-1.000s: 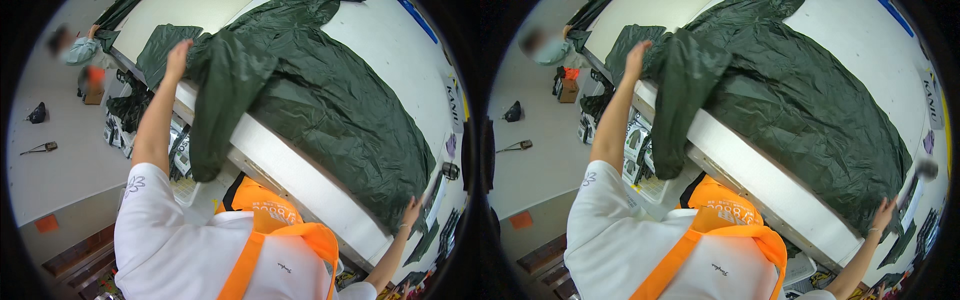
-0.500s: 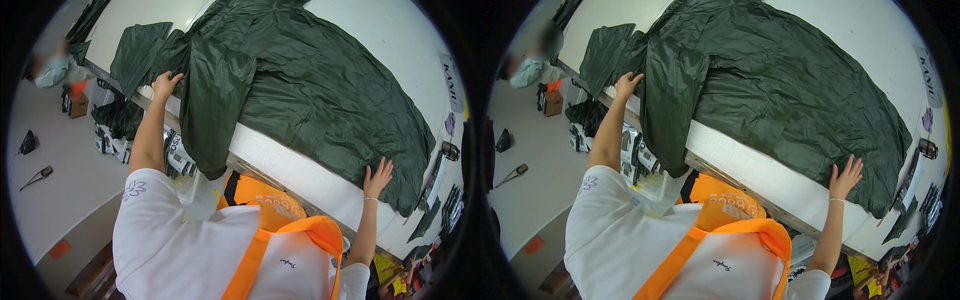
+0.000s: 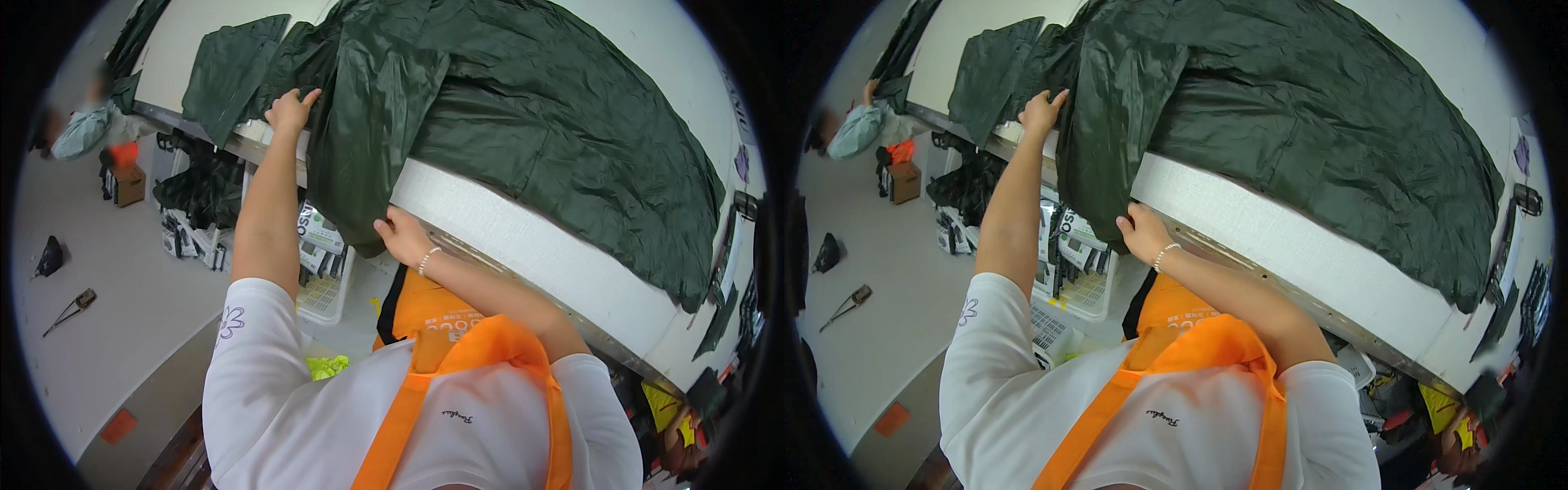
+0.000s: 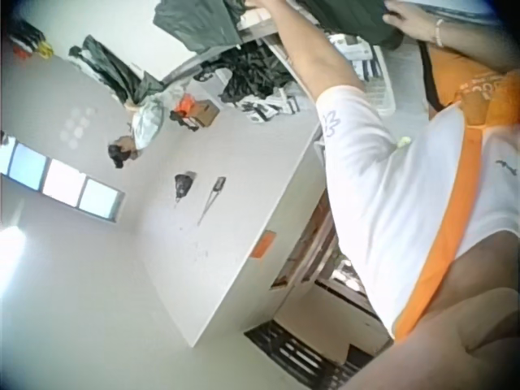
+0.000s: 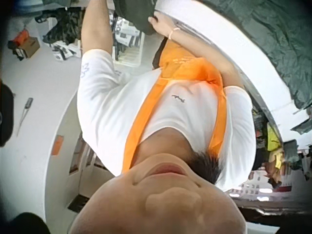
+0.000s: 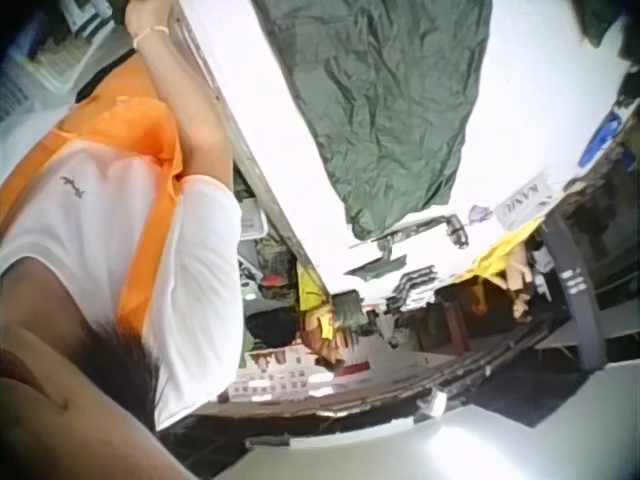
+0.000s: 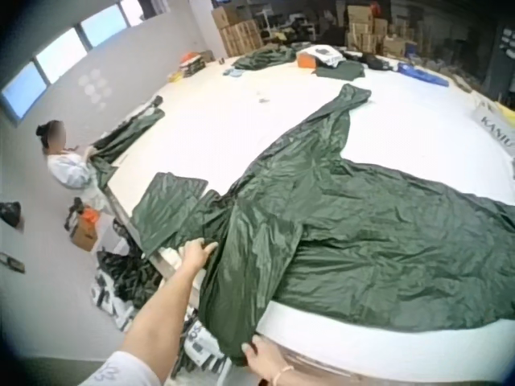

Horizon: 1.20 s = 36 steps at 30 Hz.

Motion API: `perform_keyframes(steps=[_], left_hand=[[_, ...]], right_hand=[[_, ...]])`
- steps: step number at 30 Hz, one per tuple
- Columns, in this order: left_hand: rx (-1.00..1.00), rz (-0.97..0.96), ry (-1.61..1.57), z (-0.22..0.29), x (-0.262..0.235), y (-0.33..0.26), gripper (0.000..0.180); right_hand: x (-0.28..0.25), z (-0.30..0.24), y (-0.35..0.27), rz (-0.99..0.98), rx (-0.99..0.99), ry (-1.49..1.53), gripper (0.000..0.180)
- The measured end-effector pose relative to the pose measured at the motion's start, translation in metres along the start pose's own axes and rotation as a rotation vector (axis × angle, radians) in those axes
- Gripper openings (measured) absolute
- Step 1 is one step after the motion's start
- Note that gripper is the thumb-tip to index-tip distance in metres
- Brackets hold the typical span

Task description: The person folds a dark green jacket on a white table. They smooth the fabric, fold the sleeves inward, fold the jacket in half lengthwise, then fold it into a compact rectangle and place it on a stack of similar folded jackets.

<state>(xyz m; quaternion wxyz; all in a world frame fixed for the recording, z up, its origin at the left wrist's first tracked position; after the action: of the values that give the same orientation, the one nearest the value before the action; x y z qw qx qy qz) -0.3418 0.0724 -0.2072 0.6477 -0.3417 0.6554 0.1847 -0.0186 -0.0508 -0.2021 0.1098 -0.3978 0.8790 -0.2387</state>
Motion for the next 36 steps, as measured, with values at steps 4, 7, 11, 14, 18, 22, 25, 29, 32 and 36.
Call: perform_keyframes(steps=[4, 7, 11, 14, 18, 22, 25, 29, 32, 36], left_hand=[[0.023, 0.03, 0.011, 0.001, 0.003, -0.005, 0.075], [0.025, 0.084, 0.016, -0.008, 0.008, -0.007, 0.074], [0.066, 0.122, 0.07, -0.005, 0.012, -0.003, 0.057], [0.105, 0.053, 0.085, 0.011, 0.005, 0.004, 0.057], [0.354, -0.008, -0.001, 0.001, -0.022, 0.003, 0.059], [0.996, 0.448, -0.462, 0.108, -0.099, -0.1, 0.054], [1.101, 0.35, -0.214, 0.202, -0.085, -0.147, 0.052], [0.992, 0.277, -0.001, 0.25, -0.037, -0.129, 0.069], [1.015, 0.218, -0.086, 0.265, -0.02, -0.127, 0.075], [1.179, 0.126, -0.478, 0.231, -0.047, -0.109, 0.076]], right_hand=[[-0.07, -0.01, -0.06, 0.425, -0.109, 0.068, 0.026], [-0.199, -0.005, -0.106, 0.458, -0.029, -0.194, 0.023], [-0.353, -0.08, -0.132, 0.508, 0.187, -0.754, 0.027], [-0.386, -0.081, -0.101, 0.738, 0.236, -1.061, 0.034], [-0.391, -0.068, -0.137, 1.18, -0.251, -1.078, 0.038], [-0.397, 0.018, -0.236, 1.65, -0.139, -0.94, 0.059], [-0.412, 0.072, -0.242, 1.385, 0.151, -0.035, 0.05], [-0.417, 0.009, -0.249, 1.516, -0.289, -0.36, 0.025], [-0.429, 0.039, -0.244, 1.477, 0.085, -0.505, 0.021], [-0.419, -0.038, -0.228, 1.387, -0.402, -0.856, 0.034]])
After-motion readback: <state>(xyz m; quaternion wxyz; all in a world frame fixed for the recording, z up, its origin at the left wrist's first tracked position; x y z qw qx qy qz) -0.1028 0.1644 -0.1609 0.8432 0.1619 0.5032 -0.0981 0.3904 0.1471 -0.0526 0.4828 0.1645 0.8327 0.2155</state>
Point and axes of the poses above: each hand's wrist, its own y-axis towards the middle knuckle, its own x-axis out of the palm, z = x × y, the point moved 4 cm from there along y, towards the middle knuckle, and after that the axes turned 5 degrees about y, right-handed, at the moved point
